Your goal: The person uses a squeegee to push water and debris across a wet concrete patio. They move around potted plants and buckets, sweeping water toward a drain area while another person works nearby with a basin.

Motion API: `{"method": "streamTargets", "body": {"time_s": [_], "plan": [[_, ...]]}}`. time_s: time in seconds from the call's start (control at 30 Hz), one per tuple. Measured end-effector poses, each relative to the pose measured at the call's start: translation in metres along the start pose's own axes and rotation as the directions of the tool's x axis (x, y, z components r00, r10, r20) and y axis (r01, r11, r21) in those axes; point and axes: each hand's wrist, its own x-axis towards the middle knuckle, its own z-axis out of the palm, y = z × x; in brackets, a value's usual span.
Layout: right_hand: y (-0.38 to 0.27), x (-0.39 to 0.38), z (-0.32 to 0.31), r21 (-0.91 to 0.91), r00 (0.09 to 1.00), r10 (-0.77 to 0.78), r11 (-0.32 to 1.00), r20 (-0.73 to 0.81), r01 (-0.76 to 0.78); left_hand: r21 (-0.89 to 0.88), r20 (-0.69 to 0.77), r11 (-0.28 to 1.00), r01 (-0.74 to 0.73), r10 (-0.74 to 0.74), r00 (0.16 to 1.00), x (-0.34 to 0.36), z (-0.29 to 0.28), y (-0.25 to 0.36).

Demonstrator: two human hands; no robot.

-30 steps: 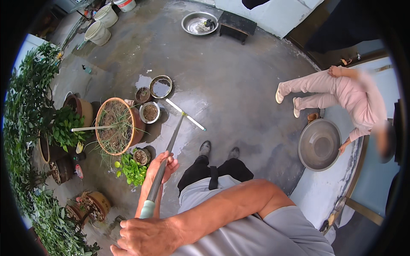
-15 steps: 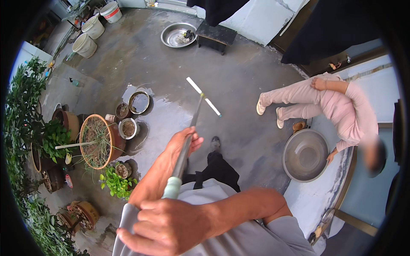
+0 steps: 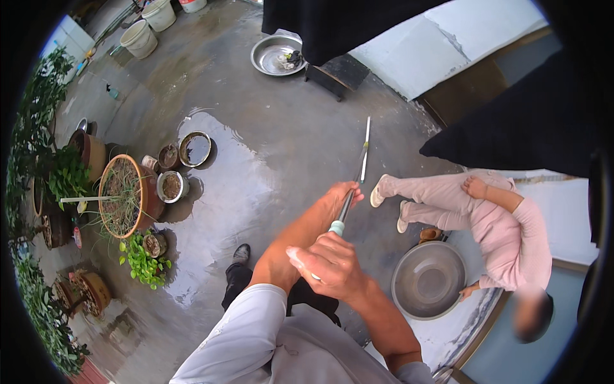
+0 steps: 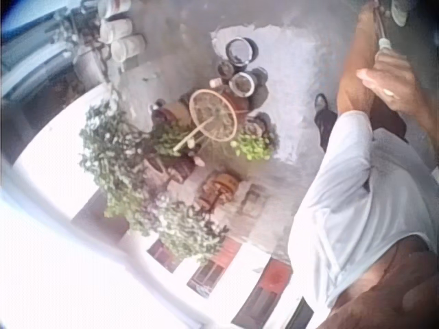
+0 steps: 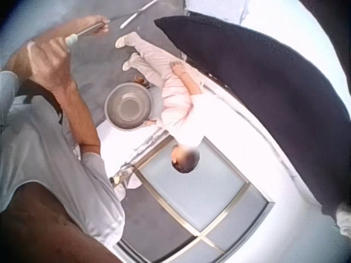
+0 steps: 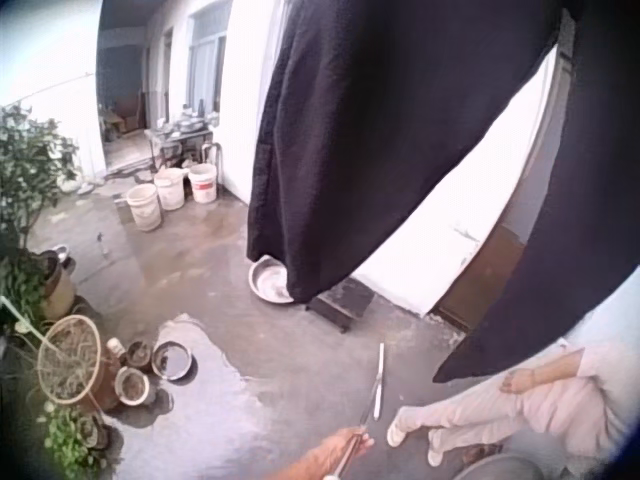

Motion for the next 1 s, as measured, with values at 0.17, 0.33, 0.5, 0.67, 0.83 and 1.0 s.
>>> {"method": "streamTargets", "body": {"time_s": [0.17, 0.33, 0.5, 0.67, 0.83, 1.0], "plan": [[-0.023, 0.010, 0.042, 0.150, 0.990, -0.105, 0.985, 0.090, 0.091, -0.060, -0.085, 0.998, -0.021, 0.016, 0.996, -0.032, -0.070, 0.002], [-0.086, 0.045, 0.097, 0.290, 0.959, -0.271, 0.927, 0.078, 0.238, -0.075, -0.209, 0.987, -0.139, 0.121, 0.970, -0.130, -0.150, 0.017], [-0.156, 0.077, 0.153, 0.444, 0.860, -0.491, 0.807, 0.139, 0.389, -0.183, -0.258, 0.951, -0.249, 0.198, 0.946, -0.230, -0.246, 0.016], [-0.242, 0.092, 0.220, 0.587, 0.785, -0.615, 0.665, 0.080, 0.462, -0.272, -0.233, 0.912, -0.306, 0.246, 0.941, -0.324, -0.326, -0.024], [-0.317, 0.104, 0.255, 0.627, 0.743, -0.670, 0.583, 0.011, 0.517, -0.286, -0.320, 0.892, -0.350, 0.256, 0.912, -0.419, -0.373, -0.053], [-0.347, 0.119, 0.251, 0.502, 0.755, -0.654, 0.665, 0.036, 0.552, -0.223, -0.287, 0.927, -0.302, 0.233, 0.929, -0.453, -0.383, -0.050]]}}
